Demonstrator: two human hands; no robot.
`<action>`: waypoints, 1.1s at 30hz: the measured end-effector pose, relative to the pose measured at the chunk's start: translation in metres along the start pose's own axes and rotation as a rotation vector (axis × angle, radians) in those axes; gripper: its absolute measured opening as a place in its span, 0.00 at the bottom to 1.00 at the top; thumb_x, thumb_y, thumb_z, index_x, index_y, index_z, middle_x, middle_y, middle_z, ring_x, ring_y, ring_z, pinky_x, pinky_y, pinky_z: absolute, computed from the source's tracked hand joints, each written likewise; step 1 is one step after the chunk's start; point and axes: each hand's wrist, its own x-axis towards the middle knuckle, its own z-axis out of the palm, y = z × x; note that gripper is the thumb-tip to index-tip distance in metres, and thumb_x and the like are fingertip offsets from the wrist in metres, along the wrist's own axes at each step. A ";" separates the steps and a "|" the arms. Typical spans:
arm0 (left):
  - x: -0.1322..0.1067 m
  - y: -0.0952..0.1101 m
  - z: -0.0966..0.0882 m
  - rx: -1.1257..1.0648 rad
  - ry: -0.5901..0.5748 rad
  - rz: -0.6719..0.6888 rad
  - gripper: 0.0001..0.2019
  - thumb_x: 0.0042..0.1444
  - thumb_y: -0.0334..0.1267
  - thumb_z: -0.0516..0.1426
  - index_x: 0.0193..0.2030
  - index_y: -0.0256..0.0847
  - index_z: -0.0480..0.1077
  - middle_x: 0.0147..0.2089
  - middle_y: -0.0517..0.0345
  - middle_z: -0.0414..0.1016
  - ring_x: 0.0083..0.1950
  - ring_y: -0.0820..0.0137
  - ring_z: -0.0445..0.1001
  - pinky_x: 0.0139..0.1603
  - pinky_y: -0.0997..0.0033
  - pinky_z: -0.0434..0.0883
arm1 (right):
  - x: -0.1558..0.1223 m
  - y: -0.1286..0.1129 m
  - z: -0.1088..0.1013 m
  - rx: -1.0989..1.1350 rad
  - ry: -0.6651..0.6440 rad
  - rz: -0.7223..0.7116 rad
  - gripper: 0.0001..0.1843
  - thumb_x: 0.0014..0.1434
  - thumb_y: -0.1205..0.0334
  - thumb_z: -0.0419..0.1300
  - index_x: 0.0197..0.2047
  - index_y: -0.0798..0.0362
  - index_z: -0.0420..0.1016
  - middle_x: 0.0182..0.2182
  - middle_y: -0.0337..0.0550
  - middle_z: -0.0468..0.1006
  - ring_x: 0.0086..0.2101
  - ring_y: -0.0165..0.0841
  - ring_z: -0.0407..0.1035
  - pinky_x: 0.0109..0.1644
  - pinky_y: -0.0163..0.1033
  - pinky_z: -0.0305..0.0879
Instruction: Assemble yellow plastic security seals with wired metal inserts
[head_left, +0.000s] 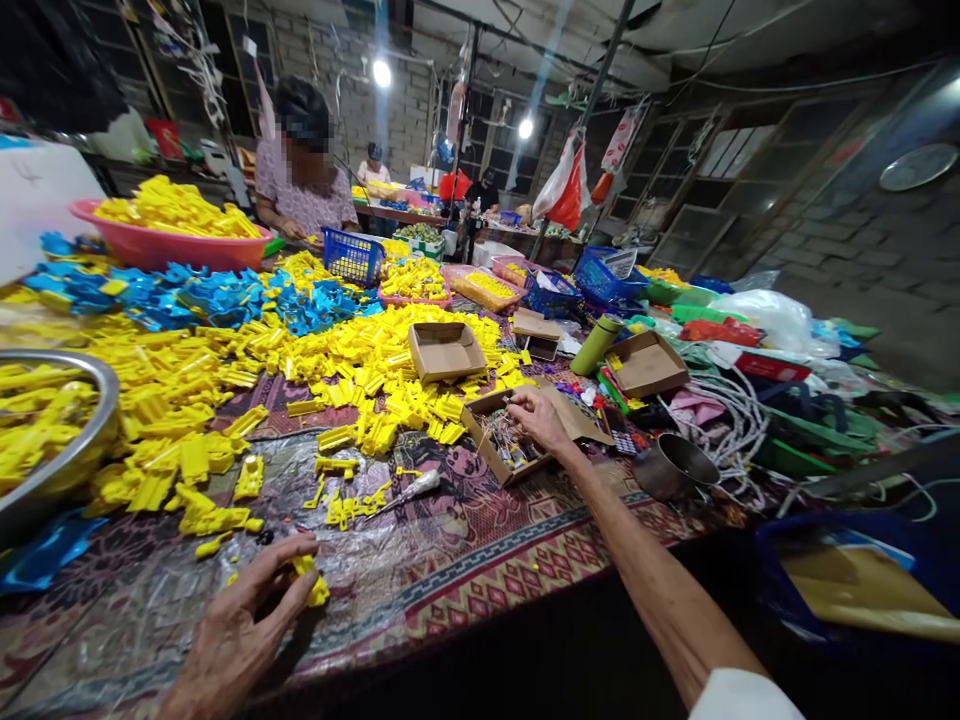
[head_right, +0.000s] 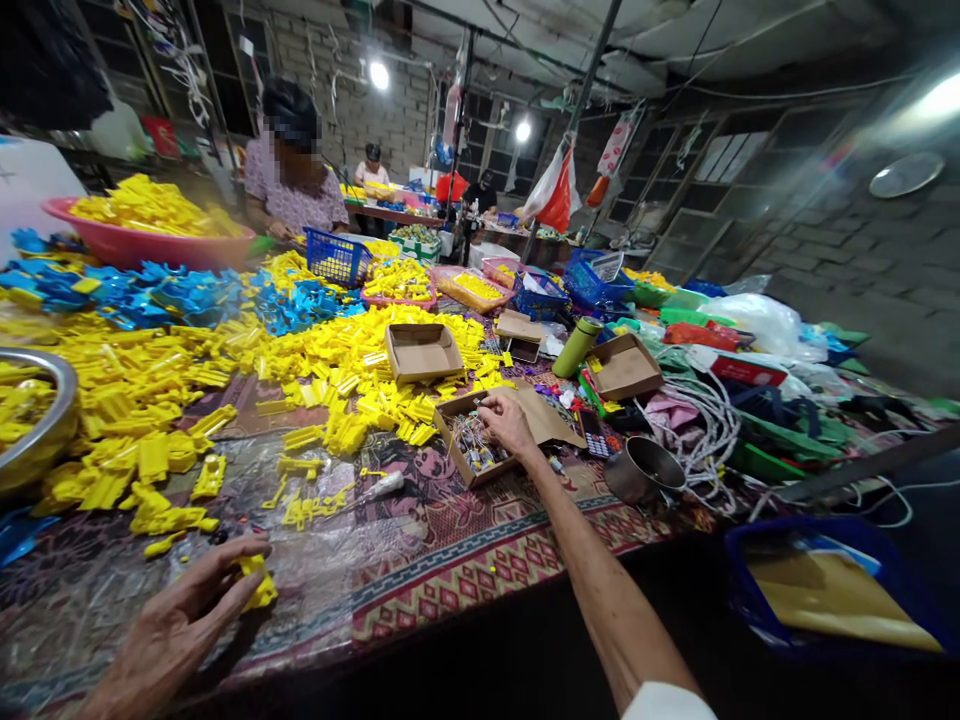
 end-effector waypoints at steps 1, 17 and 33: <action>0.000 -0.001 0.000 -0.024 -0.024 -0.014 0.23 0.48 0.61 0.59 0.41 0.46 0.79 0.47 0.56 0.82 0.47 0.61 0.81 0.45 0.72 0.78 | 0.002 0.002 0.001 -0.018 0.001 -0.011 0.10 0.48 0.55 0.61 0.31 0.51 0.71 0.21 0.35 0.74 0.22 0.31 0.70 0.24 0.34 0.66; -0.001 -0.008 -0.001 -0.007 -0.078 -0.017 0.21 0.51 0.57 0.59 0.44 0.45 0.77 0.50 0.54 0.80 0.50 0.59 0.79 0.47 0.70 0.77 | 0.018 -0.012 0.015 -0.131 -0.066 -0.168 0.08 0.50 0.59 0.60 0.32 0.53 0.74 0.27 0.38 0.76 0.29 0.32 0.69 0.36 0.36 0.64; 0.104 0.131 0.124 -0.216 -0.290 0.124 0.18 0.55 0.45 0.61 0.51 0.43 0.74 0.46 0.52 0.80 0.35 0.66 0.78 0.36 0.68 0.73 | -0.027 -0.013 0.001 0.088 -0.072 -0.023 0.14 0.51 0.51 0.63 0.36 0.52 0.73 0.25 0.37 0.76 0.26 0.31 0.70 0.30 0.35 0.65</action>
